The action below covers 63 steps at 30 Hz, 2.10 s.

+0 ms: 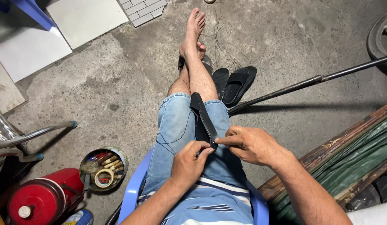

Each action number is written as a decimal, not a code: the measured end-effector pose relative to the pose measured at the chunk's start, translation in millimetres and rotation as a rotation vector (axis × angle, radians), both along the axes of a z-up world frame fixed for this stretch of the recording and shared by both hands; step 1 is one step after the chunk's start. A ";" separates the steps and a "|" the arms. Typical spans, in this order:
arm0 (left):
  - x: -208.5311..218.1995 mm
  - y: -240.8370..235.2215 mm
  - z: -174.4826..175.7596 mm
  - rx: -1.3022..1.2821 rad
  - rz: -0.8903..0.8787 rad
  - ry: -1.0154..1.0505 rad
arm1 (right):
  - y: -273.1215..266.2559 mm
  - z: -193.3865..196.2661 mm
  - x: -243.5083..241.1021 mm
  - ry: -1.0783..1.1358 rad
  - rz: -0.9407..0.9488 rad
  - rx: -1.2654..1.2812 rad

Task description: The person sits on a blue plastic chair and sews a black slip-on shoe resting on their lap. They use a needle and thread to stitch along the shoe's edge, pulling the thread through repeatedly. The person occasionally adjusts the shoe's position on their lap while continuing the sewing task.

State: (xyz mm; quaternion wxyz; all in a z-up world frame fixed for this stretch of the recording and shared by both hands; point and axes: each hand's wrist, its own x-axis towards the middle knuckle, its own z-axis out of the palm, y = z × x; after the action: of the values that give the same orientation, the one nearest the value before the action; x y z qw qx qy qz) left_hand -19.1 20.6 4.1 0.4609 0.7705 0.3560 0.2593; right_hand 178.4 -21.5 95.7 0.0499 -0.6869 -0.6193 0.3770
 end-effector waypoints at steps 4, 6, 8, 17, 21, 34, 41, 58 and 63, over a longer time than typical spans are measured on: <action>5.2 -9.6 -2.4 -0.076 0.088 -0.004 | 1.8 9.1 -5.6 -0.123 0.080 -0.008; 8.0 -15.9 -1.1 -0.107 0.098 -0.013 | -2.4 11.8 -11.5 -0.195 0.124 -0.012; 13.1 -18.6 2.3 -0.096 0.117 -0.091 | -4.4 11.9 -17.1 -0.369 0.212 0.010; 20.4 -23.3 -5.8 -0.066 0.133 -0.205 | -28.7 -49.1 0.4 -0.186 0.019 0.188; 18.2 -25.0 -10.1 -0.037 0.110 -0.210 | -34.9 -61.8 -10.1 -0.133 -0.051 0.277; -27.7 32.9 50.6 -0.338 -0.554 0.357 | -65.9 -40.0 -42.6 -0.047 -0.197 0.256; -5.7 -6.0 39.7 -0.806 -0.258 -0.144 | -57.6 -34.7 -44.1 0.011 -0.377 0.049; -0.6 24.6 16.2 -0.957 -0.307 0.016 | -47.6 47.4 -17.6 -0.099 -0.319 -0.322; -25.3 13.4 5.6 -0.763 -0.238 0.123 | -54.9 -24.8 -39.2 0.222 -0.684 -0.190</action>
State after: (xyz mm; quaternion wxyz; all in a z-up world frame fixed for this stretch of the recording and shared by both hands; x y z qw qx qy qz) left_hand -44.4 34.0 9.7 0.7187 0.5938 0.3617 0.0068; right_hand 139.2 -76.4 70.9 0.1761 -0.8106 -0.3068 0.4666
